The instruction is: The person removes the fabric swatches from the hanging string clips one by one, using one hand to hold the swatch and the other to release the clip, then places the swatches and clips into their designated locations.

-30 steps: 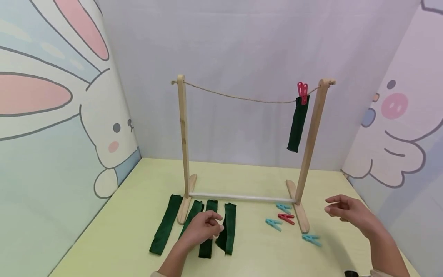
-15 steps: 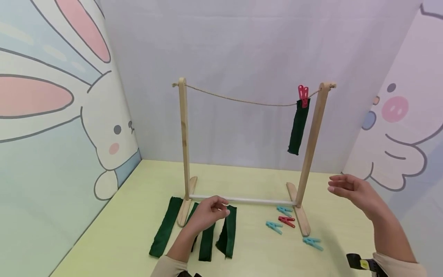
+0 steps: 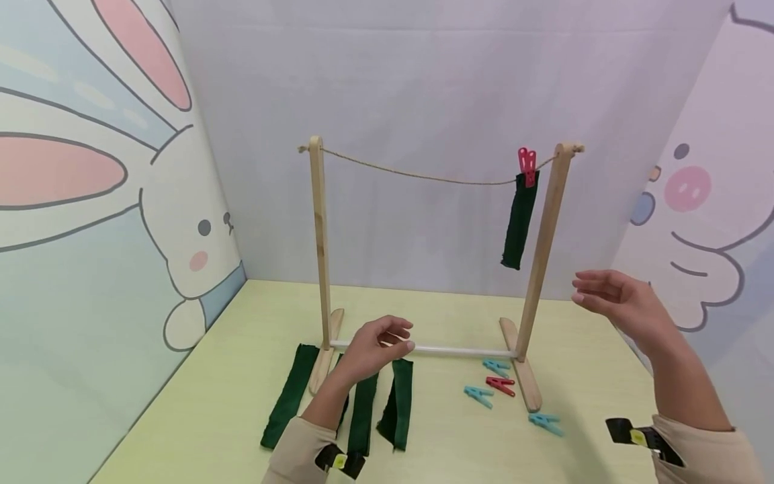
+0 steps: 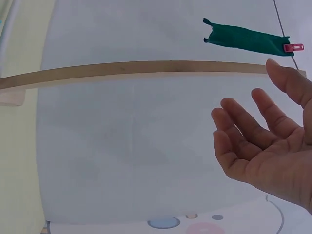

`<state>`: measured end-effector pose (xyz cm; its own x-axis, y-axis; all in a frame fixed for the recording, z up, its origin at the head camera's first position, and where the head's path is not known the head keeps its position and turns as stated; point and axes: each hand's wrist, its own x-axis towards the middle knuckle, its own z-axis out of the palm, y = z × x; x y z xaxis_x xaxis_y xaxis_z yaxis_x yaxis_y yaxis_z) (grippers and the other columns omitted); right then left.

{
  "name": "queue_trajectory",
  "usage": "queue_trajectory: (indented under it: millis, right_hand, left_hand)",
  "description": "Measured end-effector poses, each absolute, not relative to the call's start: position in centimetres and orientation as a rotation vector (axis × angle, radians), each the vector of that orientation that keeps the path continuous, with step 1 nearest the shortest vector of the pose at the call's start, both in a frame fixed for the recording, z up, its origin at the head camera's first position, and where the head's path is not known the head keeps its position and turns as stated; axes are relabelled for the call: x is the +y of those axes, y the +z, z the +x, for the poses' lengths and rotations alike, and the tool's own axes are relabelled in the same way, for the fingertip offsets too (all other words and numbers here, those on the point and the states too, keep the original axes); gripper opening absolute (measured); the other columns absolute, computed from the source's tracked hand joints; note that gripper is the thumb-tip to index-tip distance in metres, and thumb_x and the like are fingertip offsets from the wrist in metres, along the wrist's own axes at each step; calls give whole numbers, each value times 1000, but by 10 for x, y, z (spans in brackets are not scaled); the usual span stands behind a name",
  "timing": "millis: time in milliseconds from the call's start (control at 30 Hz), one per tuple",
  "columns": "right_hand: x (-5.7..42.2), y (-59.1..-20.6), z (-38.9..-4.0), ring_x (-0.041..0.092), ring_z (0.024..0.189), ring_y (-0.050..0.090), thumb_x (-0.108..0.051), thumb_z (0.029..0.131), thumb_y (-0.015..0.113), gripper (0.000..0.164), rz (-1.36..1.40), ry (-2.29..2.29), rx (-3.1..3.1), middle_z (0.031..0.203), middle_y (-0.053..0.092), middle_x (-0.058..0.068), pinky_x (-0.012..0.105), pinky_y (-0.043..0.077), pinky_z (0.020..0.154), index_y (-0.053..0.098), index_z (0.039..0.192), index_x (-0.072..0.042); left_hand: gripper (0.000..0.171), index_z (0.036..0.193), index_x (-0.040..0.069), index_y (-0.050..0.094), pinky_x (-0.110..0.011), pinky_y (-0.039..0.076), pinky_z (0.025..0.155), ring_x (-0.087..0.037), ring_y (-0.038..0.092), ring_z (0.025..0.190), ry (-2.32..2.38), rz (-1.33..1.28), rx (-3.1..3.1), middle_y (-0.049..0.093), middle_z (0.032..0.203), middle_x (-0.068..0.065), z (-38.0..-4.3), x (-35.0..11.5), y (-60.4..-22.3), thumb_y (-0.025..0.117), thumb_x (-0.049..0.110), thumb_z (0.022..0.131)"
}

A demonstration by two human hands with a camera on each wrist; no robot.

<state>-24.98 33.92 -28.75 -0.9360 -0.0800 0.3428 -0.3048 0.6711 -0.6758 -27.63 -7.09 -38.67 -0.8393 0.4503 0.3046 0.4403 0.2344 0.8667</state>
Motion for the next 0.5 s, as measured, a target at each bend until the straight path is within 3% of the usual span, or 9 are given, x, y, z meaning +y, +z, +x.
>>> queue_trajectory:
  millis: [300, 500]
  right_hand:
    - [322, -264, -253, -10, 89, 55, -23, 89, 65, 45, 267, 1146, -2474, 102, 55, -24, 9, 43, 71, 49, 126, -2]
    - [314, -243, -256, -10, 91, 55, -19, 89, 65, 42, 286, 1153, -2392, 104, 57, -20, 7, 41, 73, 51, 126, -6]
  left_hand:
    - [32, 119, 12, 59, -31, 49, 75, -18, 58, 95, 1775, 968, 2407, 60, 110, -2, -279, -56, -373, 64, 22, 90]
    - [33, 121, 16, 58, -30, 49, 76, -14, 58, 96, 1790, 1015, 2414, 59, 113, 2, -285, -46, -365, 63, 27, 90]
